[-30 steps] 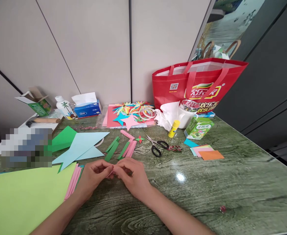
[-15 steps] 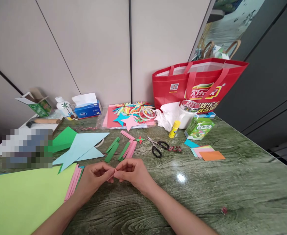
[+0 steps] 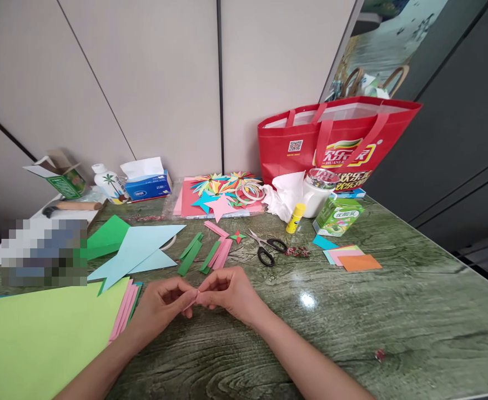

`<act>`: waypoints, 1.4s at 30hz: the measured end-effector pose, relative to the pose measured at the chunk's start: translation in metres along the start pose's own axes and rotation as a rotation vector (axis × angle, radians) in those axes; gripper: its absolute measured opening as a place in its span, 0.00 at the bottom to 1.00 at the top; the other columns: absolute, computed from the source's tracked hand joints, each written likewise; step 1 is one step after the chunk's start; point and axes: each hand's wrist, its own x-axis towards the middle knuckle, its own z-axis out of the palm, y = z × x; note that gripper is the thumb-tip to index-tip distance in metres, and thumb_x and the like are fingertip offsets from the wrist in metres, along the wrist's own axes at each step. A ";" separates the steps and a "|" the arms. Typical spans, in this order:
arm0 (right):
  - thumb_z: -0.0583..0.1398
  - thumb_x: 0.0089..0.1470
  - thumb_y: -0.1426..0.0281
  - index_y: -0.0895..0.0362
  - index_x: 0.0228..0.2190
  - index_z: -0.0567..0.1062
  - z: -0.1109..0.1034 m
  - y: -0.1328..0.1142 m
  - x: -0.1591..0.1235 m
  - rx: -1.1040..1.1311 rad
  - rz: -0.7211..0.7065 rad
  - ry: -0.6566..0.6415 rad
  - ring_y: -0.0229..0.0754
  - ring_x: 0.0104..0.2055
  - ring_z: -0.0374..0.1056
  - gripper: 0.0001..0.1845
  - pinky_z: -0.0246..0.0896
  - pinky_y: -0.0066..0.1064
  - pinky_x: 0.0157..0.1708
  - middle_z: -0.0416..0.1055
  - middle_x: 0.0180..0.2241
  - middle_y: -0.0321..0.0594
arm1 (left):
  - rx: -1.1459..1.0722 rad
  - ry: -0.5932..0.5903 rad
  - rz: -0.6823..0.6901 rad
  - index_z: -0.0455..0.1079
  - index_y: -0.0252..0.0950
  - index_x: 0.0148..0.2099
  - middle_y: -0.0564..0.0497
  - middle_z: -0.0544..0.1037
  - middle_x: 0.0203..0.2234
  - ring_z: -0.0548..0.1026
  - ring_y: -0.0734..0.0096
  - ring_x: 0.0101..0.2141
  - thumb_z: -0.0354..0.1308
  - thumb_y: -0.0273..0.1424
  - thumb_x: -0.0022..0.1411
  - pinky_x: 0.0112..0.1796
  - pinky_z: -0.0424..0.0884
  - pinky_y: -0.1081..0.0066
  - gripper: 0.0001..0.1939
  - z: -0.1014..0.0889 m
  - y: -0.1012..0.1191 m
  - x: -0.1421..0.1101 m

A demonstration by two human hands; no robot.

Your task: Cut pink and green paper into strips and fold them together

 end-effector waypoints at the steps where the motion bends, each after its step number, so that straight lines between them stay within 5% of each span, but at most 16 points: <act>1: 0.68 0.32 0.67 0.60 0.20 0.75 0.000 0.000 0.000 -0.007 0.001 -0.009 0.30 0.18 0.61 0.11 0.58 0.23 0.19 0.69 0.17 0.33 | 0.001 0.011 -0.008 0.69 0.33 0.21 0.54 0.70 0.12 0.66 0.76 0.16 0.57 0.34 0.48 0.20 0.61 0.76 0.10 0.000 0.000 0.000; 42: 0.66 0.34 0.64 0.62 0.21 0.75 -0.004 -0.002 0.002 -0.037 0.068 -0.049 0.33 0.20 0.64 0.13 0.60 0.26 0.24 0.72 0.20 0.36 | -0.139 -0.102 -0.115 0.70 0.32 0.22 0.54 0.71 0.13 0.67 0.77 0.16 0.57 0.31 0.48 0.21 0.62 0.77 0.08 -0.002 -0.001 0.003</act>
